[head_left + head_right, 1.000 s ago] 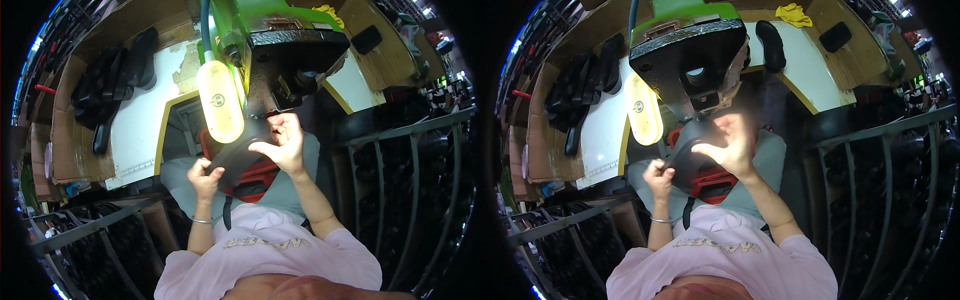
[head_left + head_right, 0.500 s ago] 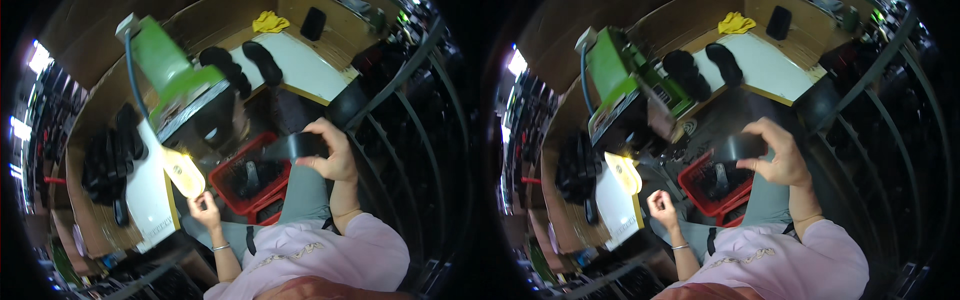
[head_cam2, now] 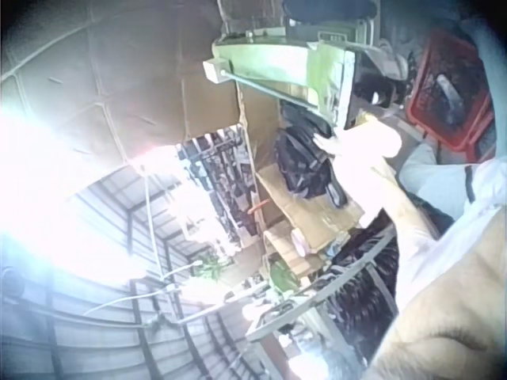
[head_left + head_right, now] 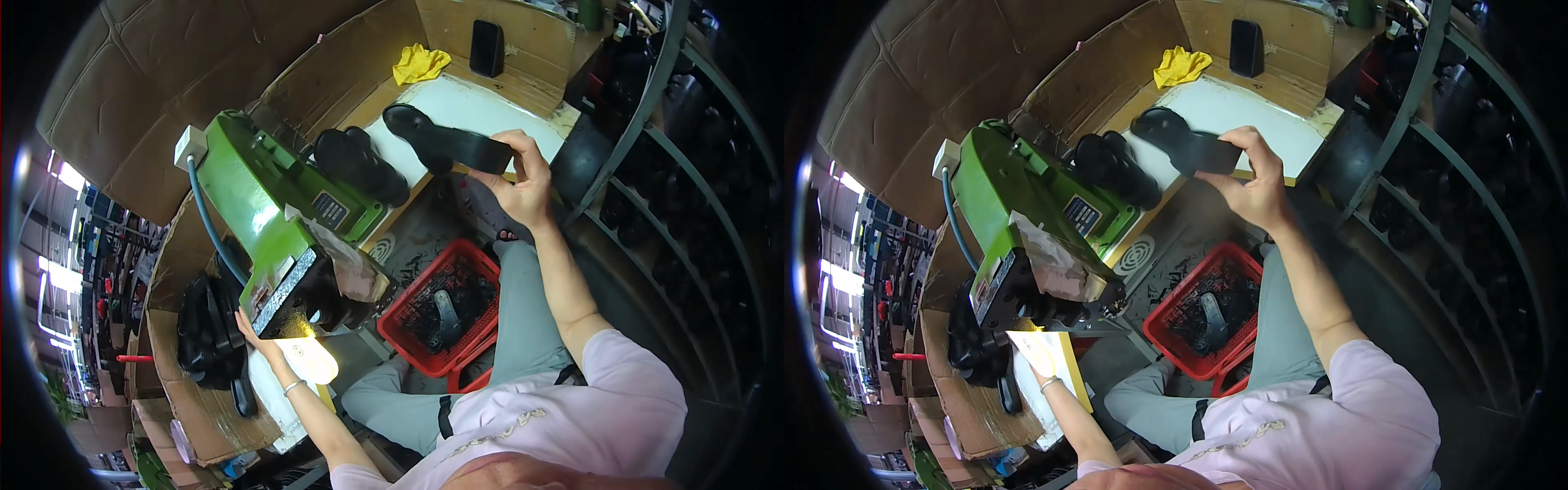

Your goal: The person repeatedly picks up black slip-on shoes and presses their soles against a green grinding machine to smooth or shape the bottom surface. After each shoe, the person places it on the table and picks up the next one from a nearby pile, continuing the process for multiple shoes.

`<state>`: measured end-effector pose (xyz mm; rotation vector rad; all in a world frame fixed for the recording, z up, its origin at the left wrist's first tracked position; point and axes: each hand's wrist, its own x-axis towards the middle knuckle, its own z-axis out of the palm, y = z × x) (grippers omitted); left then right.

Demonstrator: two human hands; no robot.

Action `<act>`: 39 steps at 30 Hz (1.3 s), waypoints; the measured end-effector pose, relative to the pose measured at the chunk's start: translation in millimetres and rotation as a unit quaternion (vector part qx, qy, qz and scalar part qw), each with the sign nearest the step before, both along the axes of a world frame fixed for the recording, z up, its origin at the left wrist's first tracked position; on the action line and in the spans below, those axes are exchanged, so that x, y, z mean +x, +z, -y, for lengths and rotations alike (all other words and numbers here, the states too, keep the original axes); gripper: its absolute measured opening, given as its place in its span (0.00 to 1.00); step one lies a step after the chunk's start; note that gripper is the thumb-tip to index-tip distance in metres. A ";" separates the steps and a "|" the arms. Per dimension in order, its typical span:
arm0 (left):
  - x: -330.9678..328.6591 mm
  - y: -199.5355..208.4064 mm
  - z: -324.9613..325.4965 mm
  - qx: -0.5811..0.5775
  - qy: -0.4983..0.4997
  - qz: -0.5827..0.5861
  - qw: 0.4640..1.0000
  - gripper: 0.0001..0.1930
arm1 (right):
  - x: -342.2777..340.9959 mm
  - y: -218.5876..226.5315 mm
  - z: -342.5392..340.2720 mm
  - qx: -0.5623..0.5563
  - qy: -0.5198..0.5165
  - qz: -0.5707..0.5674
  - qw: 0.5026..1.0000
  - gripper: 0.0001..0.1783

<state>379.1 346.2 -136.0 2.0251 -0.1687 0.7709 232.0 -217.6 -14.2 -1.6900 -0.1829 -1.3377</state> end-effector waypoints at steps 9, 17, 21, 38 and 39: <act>15.5 13.2 28.2 0.199 0.144 -0.066 0.967 0.17 | 22.1 -40.7 55.2 -0.279 -0.083 -0.041 0.956 0.18; 28.0 -34.4 12.6 -0.048 0.002 -0.009 0.999 0.18 | 35.6 -101.4 103.6 -0.311 -0.144 -0.192 0.919 0.16; 21.0 -39.9 35.1 -0.084 -0.008 -0.003 0.996 0.19 | 30.9 -112.7 123.5 -0.320 -0.135 -0.317 0.882 0.23; 10.6 -17.7 31.1 -0.077 0.042 -0.009 0.996 0.25 | 169.2 -99.0 111.7 -0.368 -0.253 -0.428 0.786 0.10; 13.3 -21.7 33.4 -0.096 0.027 0.004 0.995 0.25 | 169.1 -101.5 119.2 -0.347 -0.254 -0.431 0.793 0.10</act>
